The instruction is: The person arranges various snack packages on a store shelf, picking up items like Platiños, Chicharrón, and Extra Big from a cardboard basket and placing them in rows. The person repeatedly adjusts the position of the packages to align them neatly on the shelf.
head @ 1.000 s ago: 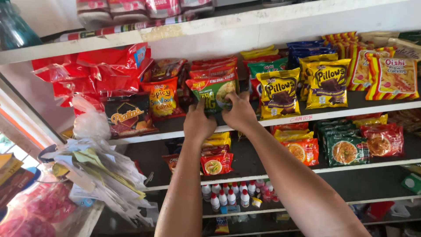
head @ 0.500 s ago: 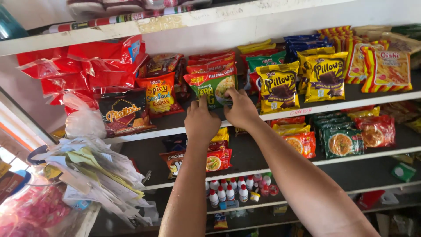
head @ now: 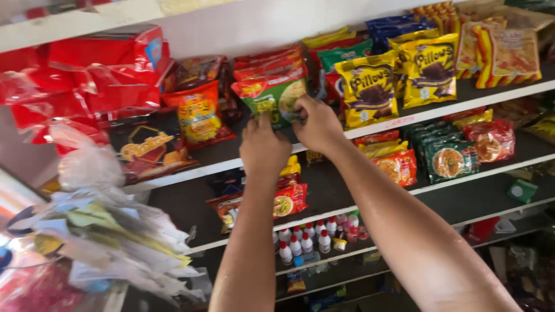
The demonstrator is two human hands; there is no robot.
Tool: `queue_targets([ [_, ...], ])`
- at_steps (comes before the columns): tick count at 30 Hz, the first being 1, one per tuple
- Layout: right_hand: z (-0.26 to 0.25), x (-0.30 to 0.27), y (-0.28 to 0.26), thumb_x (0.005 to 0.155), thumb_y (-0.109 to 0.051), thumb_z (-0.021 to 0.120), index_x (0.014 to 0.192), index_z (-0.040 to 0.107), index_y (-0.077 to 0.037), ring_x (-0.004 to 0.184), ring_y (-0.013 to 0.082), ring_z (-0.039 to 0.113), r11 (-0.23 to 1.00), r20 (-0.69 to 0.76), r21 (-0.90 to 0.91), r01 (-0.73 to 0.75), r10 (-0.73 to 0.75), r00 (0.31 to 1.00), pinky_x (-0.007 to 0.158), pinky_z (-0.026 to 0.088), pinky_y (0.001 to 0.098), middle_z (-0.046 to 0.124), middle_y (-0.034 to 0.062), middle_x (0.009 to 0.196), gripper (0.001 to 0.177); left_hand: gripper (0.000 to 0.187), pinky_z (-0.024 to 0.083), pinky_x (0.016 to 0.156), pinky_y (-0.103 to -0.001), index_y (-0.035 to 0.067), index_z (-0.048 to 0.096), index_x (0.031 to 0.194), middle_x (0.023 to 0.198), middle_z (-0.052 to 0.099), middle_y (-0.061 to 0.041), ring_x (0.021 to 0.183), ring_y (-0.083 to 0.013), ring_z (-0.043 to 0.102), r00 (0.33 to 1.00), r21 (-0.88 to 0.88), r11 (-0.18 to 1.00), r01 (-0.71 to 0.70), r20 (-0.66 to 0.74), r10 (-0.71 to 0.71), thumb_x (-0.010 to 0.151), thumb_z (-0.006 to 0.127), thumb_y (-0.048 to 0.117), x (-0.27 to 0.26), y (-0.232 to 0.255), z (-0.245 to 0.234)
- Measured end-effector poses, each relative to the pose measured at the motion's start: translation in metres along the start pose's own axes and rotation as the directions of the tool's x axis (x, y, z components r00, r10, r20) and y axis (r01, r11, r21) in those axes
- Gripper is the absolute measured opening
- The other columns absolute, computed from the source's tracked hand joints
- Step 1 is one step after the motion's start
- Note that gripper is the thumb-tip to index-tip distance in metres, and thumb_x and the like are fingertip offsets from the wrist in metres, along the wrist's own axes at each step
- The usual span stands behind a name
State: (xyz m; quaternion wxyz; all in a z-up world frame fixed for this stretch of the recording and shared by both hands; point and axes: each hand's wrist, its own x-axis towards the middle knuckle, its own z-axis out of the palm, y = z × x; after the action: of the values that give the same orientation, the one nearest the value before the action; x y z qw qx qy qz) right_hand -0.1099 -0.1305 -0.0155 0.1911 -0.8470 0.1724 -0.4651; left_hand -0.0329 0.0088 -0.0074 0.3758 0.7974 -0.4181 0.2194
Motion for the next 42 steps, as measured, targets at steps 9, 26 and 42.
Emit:
queue_targets([
  [9,-0.001,-0.033,-0.003,0.083,0.001,0.065,0.11,0.062,-0.004,0.107,0.0408,0.064,0.946,-0.185,0.055,0.318,-0.304,0.935,0.091,0.053,0.0457,0.065,0.0202,0.112,0.027,0.032,0.052,0.091,-0.055,0.005,0.064,0.125,0.121,0.062,-0.021,0.113,-0.0429,0.06,0.992,-0.008,0.997,-0.082,-0.093,0.081,0.095,0.061,0.018,-0.022,-0.002,0.011],
  [26,0.081,-0.184,0.2,0.09,-0.008,0.065,0.109,0.065,-0.004,0.099,0.0278,0.066,0.911,-0.097,0.314,-0.269,0.313,0.945,0.089,0.053,0.0374,0.065,0.0128,0.105,0.019,0.027,0.044,0.109,-0.05,-0.002,0.055,0.13,0.13,0.057,-0.027,0.124,-0.0462,0.056,0.996,-0.6,0.796,-0.077,-0.073,0.041,0.105,0.05,0.007,-0.161,-0.032,0.242],
  [42,0.158,-0.121,0.307,0.078,-0.016,0.08,0.119,0.056,-0.003,0.125,0.0365,0.054,0.956,0.001,0.046,-0.291,0.291,0.957,0.107,0.046,0.0415,0.053,0.0213,0.13,0.05,0.091,0.041,0.111,-0.053,-0.003,0.019,0.156,0.159,0.024,-0.04,0.14,-0.0538,0.039,0.973,-0.32,0.92,0.227,0.113,-0.201,0.086,0.071,0.022,-0.083,-0.069,0.345],
])
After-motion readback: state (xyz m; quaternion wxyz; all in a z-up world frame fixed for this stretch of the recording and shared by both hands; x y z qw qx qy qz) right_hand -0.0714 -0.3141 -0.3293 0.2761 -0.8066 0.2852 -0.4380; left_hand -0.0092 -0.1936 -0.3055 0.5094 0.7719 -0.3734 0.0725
